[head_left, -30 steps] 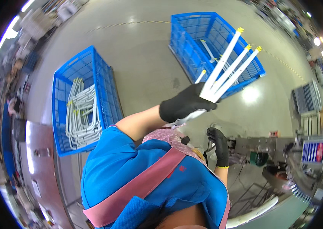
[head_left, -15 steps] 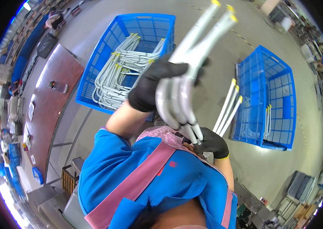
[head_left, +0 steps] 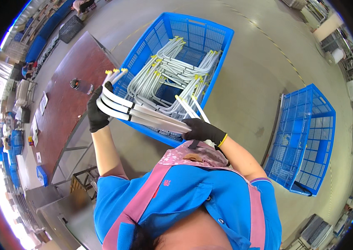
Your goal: The person picks up white metal frame components from a blue crate, attaches yellow plastic caps to the ends using a machine, and returns the finished pieces to the crate. The process is repeated multiple times with consistent handling of the components.
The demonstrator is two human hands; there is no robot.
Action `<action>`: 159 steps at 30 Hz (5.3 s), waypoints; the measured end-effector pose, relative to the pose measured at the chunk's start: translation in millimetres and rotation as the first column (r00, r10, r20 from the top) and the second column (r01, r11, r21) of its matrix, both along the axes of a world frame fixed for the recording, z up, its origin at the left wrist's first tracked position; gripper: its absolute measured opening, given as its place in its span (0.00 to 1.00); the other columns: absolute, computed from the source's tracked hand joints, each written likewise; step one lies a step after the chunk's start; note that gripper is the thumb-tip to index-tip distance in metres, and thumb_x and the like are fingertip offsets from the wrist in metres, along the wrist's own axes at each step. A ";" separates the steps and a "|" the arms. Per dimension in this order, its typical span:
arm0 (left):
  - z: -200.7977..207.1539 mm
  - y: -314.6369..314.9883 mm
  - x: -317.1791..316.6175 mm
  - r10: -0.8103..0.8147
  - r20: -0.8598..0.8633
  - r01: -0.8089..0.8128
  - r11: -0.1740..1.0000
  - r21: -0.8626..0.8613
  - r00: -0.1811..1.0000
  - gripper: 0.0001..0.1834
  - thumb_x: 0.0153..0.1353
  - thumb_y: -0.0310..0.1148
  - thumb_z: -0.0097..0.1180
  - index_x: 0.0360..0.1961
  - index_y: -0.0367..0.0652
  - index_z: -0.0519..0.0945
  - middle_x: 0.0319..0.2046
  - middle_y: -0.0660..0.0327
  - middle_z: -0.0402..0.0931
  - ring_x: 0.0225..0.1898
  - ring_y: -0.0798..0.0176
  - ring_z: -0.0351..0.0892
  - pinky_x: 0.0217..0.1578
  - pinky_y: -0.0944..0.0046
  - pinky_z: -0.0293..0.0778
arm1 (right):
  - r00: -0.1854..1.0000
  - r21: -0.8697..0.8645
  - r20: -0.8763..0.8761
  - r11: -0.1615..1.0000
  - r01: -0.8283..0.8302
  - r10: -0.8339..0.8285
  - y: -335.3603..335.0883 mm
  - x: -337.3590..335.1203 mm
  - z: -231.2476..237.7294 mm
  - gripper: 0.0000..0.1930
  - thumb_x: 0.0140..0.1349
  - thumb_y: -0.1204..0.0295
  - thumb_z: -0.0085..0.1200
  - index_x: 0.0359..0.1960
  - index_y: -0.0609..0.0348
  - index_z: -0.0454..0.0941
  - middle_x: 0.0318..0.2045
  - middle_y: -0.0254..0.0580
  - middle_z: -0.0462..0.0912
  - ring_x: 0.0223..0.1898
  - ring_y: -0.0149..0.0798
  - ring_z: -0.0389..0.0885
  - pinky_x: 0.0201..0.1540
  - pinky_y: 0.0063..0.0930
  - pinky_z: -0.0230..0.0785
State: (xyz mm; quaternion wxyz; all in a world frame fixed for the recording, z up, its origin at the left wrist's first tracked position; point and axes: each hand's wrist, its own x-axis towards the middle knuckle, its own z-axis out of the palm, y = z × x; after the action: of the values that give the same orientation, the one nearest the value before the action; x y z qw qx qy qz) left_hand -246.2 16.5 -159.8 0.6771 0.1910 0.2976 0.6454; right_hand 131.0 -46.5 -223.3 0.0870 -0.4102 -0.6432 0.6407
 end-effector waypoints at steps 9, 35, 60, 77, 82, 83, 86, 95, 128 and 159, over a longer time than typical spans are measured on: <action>-120.2 50.4 -81.8 -0.017 0.127 0.014 1.000 0.026 0.992 0.21 0.65 0.30 0.40 0.52 0.21 0.66 0.48 0.42 0.73 0.50 0.50 0.75 0.57 0.54 0.68 | 0.970 0.280 0.231 0.950 -0.138 0.072 33.7 -49.4 -22.4 0.34 0.48 0.55 0.58 0.55 0.62 0.68 0.47 0.58 0.76 0.50 0.54 0.74 0.52 0.40 0.66; -409.0 1.7 308.3 -0.167 -0.932 0.921 0.175 -0.348 -0.320 0.15 0.57 0.36 0.53 0.43 0.41 0.77 0.38 0.51 0.77 0.37 0.51 0.77 0.36 0.56 0.73 | 0.352 0.428 0.528 0.601 0.675 -0.773 -276.2 230.5 -154.9 0.24 0.56 0.50 0.48 0.44 0.56 0.76 0.40 0.54 0.80 0.44 0.53 0.78 0.47 0.43 0.69; -241.1 -121.6 946.6 -0.196 -0.682 0.704 -0.307 -0.640 -0.705 0.17 0.58 0.33 0.51 0.46 0.36 0.74 0.25 0.56 0.78 0.25 0.65 0.78 0.29 0.65 0.74 | -0.613 0.253 0.423 -0.563 0.787 -0.667 -501.0 544.7 -219.7 0.28 0.57 0.55 0.56 0.53 0.64 0.71 0.43 0.52 0.80 0.41 0.42 0.79 0.45 0.34 0.70; -634.6 -155.9 1347.2 0.700 -0.436 0.581 -0.036 -0.813 -0.566 0.16 0.56 0.39 0.49 0.44 0.48 0.77 0.41 0.55 0.79 0.43 0.53 0.79 0.43 0.52 0.75 | -0.883 0.371 0.465 -0.892 0.258 -0.061 -547.2 770.6 -293.0 0.17 0.58 0.69 0.58 0.46 0.67 0.74 0.37 0.46 0.80 0.35 0.40 0.77 0.41 0.35 0.69; -759.4 -125.1 1322.7 0.647 -0.345 0.590 0.204 -0.781 -0.680 0.26 0.55 0.40 0.52 0.57 0.48 0.68 0.46 0.48 0.75 0.49 0.48 0.76 0.47 0.48 0.73 | -0.830 0.426 0.546 -0.891 0.155 0.117 -540.5 780.2 -290.6 0.16 0.57 0.71 0.59 0.45 0.65 0.75 0.39 0.44 0.81 0.36 0.35 0.77 0.41 0.30 0.70; -781.0 -111.2 1320.5 0.661 -0.339 0.575 0.173 -0.800 -0.670 0.27 0.56 0.41 0.52 0.57 0.48 0.68 0.47 0.48 0.75 0.49 0.47 0.76 0.47 0.48 0.72 | -0.836 0.427 0.530 -0.896 0.119 0.141 -538.5 781.4 -288.9 0.15 0.58 0.71 0.59 0.44 0.65 0.75 0.38 0.43 0.81 0.36 0.34 0.77 0.41 0.29 0.70; -825.9 -92.4 1306.8 0.736 -0.395 0.648 0.078 -0.758 -0.550 0.19 0.59 0.39 0.49 0.51 0.46 0.72 0.45 0.51 0.76 0.45 0.46 0.77 0.44 0.50 0.74 | -0.802 0.423 0.586 -0.888 0.180 0.117 -537.8 779.7 -283.9 0.15 0.56 0.74 0.57 0.45 0.66 0.76 0.41 0.42 0.80 0.39 0.34 0.77 0.45 0.30 0.68; -793.0 -83.9 1335.2 0.666 -0.453 0.650 0.062 -0.758 -0.592 0.20 0.52 0.43 0.55 0.45 0.46 0.77 0.40 0.48 0.78 0.43 0.43 0.77 0.44 0.47 0.73 | -0.821 0.479 0.522 -0.876 0.055 0.234 -529.3 780.9 -284.3 0.13 0.55 0.76 0.60 0.42 0.64 0.76 0.37 0.40 0.80 0.35 0.30 0.76 0.38 0.24 0.71; -708.8 -458.2 1291.5 0.157 -0.792 0.736 -0.296 -0.608 -0.590 0.26 0.45 0.36 0.63 0.47 0.41 0.75 0.35 0.52 0.80 0.36 0.51 0.79 0.38 0.55 0.74 | -0.843 0.325 0.521 -0.944 0.050 0.135 -531.3 794.4 -278.8 0.11 0.56 0.72 0.60 0.38 0.65 0.75 0.28 0.38 0.80 0.29 0.28 0.74 0.32 0.25 0.67; -22.2 -356.2 1115.6 -0.478 -0.313 0.546 -0.817 -0.183 -0.820 0.34 0.48 0.18 0.61 0.58 0.39 0.65 0.41 0.56 0.78 0.41 0.60 0.79 0.45 0.57 0.76 | -0.540 -0.115 -0.747 -0.725 0.679 -0.387 -505.6 826.9 -88.0 0.32 0.64 0.51 0.44 0.62 0.62 0.59 0.58 0.55 0.68 0.58 0.50 0.68 0.61 0.39 0.59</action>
State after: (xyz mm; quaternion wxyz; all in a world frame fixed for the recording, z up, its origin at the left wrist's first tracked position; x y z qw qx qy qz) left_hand 869.4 -339.7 -182.1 0.7292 0.5054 -0.0917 -0.4522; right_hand 957.9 -552.1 -311.3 0.8526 -0.5176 -0.0660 -0.0267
